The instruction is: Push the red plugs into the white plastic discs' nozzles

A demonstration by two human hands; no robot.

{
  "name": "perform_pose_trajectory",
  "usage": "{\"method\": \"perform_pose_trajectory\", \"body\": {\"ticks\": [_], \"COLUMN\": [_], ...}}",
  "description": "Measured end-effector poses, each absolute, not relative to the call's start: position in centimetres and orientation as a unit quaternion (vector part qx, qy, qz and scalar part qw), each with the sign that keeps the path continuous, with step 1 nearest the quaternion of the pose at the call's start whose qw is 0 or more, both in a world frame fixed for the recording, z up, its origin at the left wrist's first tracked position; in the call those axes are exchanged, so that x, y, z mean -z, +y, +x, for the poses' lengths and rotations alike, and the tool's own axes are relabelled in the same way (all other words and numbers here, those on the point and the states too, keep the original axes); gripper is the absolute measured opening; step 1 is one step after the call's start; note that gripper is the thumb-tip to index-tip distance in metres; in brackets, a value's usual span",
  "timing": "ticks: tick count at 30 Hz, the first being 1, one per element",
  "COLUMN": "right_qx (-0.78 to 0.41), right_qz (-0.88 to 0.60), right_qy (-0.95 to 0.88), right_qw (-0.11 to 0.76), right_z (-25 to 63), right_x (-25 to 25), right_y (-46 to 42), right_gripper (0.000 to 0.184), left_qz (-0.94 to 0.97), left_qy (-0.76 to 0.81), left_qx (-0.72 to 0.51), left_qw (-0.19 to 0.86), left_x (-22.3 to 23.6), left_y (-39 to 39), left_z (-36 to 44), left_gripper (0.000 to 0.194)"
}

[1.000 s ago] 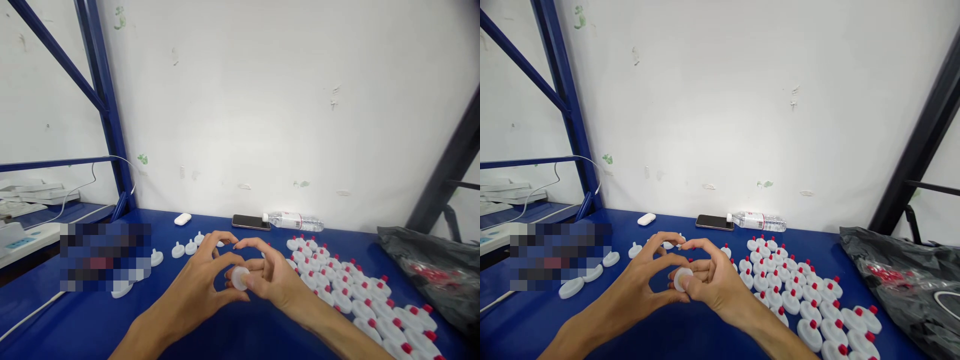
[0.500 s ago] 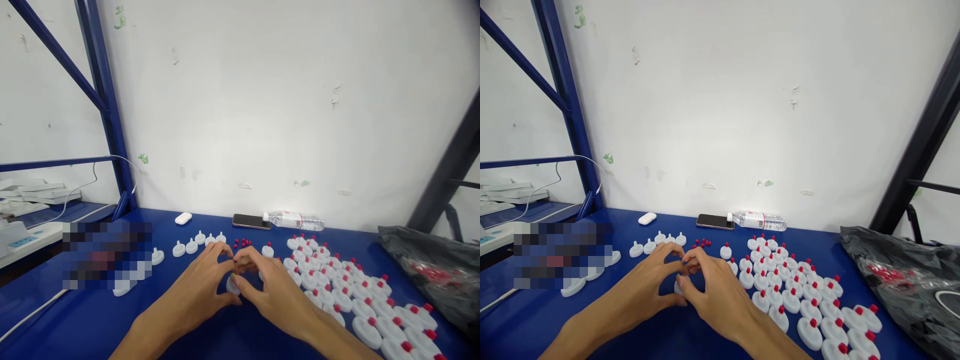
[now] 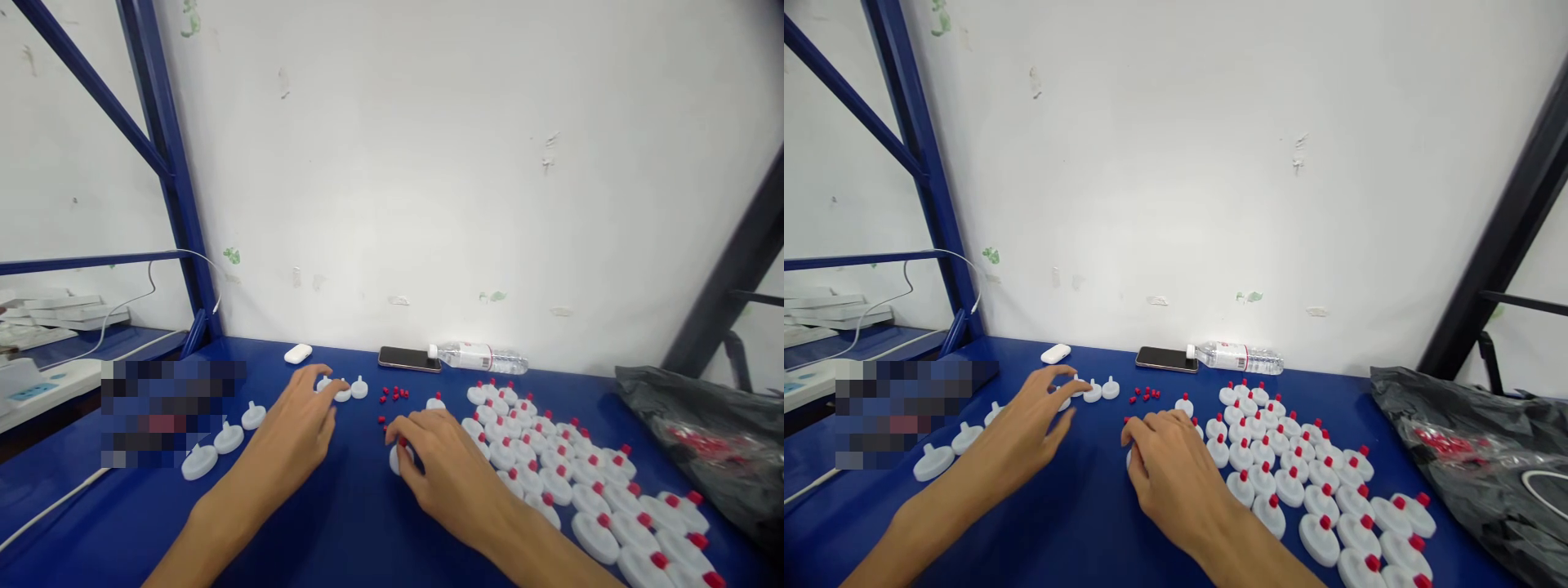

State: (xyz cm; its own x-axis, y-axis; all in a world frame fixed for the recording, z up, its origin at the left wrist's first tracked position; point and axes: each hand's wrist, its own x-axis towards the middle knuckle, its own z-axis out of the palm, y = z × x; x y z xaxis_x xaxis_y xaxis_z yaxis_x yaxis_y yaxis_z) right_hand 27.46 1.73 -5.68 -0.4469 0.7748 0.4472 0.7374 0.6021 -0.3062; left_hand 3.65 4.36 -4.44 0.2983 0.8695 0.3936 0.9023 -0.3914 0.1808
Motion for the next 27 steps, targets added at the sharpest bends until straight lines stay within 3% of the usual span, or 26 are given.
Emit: {"method": "perform_pose_trajectory", "body": {"ticks": [7, 13, 23, 27], "right_qx": [0.102, 0.119, 0.114, 0.127], "right_qz": [-0.427, -0.347, -0.322, -0.327], "right_qy": [-0.870, -0.921, -0.932, -0.928], "right_qw": [0.224, 0.129, 0.121, 0.123], "right_z": [27.9, 27.7, 27.9, 27.9], "right_x": [6.3, 6.5, 5.9, 6.2], "right_y": [2.7, 2.9, 2.4, 2.7], "right_gripper": [0.035, 0.032, 0.033, 0.024], "left_qz": [-0.767, -0.781, -0.814, -0.829], "left_qy": [-0.618, -0.607, -0.565, -0.541], "left_qx": [0.158, 0.135, 0.137, 0.141], "left_qw": [0.073, 0.057, 0.015, -0.017], "left_x": [5.8, 4.8, 5.3, 5.6], "left_y": [4.8, 4.2, 4.1, 3.9], "left_z": [2.5, 3.7, 3.8, 4.1], "left_gripper": [0.067, 0.055, 0.050, 0.047]}}
